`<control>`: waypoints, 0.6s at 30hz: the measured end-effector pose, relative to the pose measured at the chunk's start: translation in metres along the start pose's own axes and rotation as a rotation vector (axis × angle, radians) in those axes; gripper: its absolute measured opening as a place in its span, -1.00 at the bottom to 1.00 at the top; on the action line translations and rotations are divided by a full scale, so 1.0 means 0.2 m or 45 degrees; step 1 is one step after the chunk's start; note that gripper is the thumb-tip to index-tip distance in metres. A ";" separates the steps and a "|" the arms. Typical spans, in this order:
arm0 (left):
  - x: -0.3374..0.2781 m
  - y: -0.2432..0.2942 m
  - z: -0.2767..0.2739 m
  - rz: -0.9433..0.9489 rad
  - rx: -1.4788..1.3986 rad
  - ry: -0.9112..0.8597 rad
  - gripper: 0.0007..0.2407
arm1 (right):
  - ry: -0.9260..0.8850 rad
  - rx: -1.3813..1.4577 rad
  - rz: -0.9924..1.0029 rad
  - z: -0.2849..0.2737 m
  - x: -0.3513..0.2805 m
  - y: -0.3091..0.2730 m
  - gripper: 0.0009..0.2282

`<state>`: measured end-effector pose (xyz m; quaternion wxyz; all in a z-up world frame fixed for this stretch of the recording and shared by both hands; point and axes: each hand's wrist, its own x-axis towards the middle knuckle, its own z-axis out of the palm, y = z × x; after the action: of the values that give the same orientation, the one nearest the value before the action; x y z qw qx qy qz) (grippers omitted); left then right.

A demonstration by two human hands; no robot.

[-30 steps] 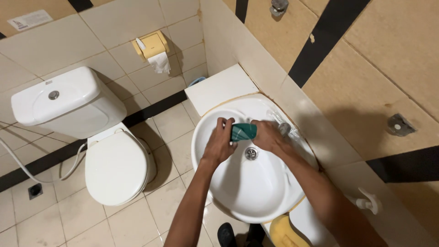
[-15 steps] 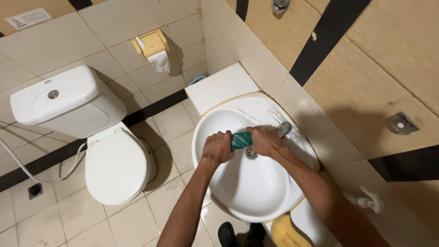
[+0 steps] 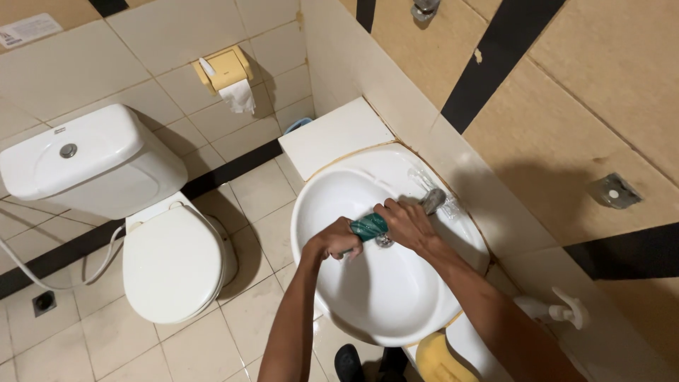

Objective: The person wipes a brown door with a green cloth, then rinses and wrings the cloth at a white sink. They spray a cleaning solution onto the tiled floor and walls, then place the spray bottle and cloth on the sink counter.

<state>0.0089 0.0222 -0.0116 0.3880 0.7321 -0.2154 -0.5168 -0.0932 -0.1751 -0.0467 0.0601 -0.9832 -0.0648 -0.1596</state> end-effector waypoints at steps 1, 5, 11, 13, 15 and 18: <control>-0.01 0.01 -0.01 -0.004 0.000 -0.003 -0.83 | -0.002 0.003 0.003 -0.01 0.01 -0.01 -0.66; -0.04 0.06 -0.06 0.005 -0.039 0.027 -0.80 | -0.037 0.020 0.100 -0.03 0.05 -0.03 -0.69; 0.06 -0.03 -0.08 0.131 0.224 0.194 -0.77 | -0.182 0.170 0.235 -0.11 0.14 -0.02 -0.68; 0.04 -0.03 -0.06 0.211 0.451 0.317 -0.75 | -0.303 0.231 0.319 -0.20 0.17 -0.05 -0.73; 0.00 -0.06 -0.03 0.543 0.468 0.716 -0.61 | -0.386 0.469 0.585 -0.33 0.19 -0.12 -0.65; -0.10 0.00 -0.02 0.627 0.134 1.118 -0.41 | -0.320 0.654 0.632 -0.36 0.20 -0.11 -0.54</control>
<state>0.0059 0.0378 0.0014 0.5148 0.8265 -0.2238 -0.0418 -0.0796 -0.1594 0.0359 0.3330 -0.9339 0.1305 0.0032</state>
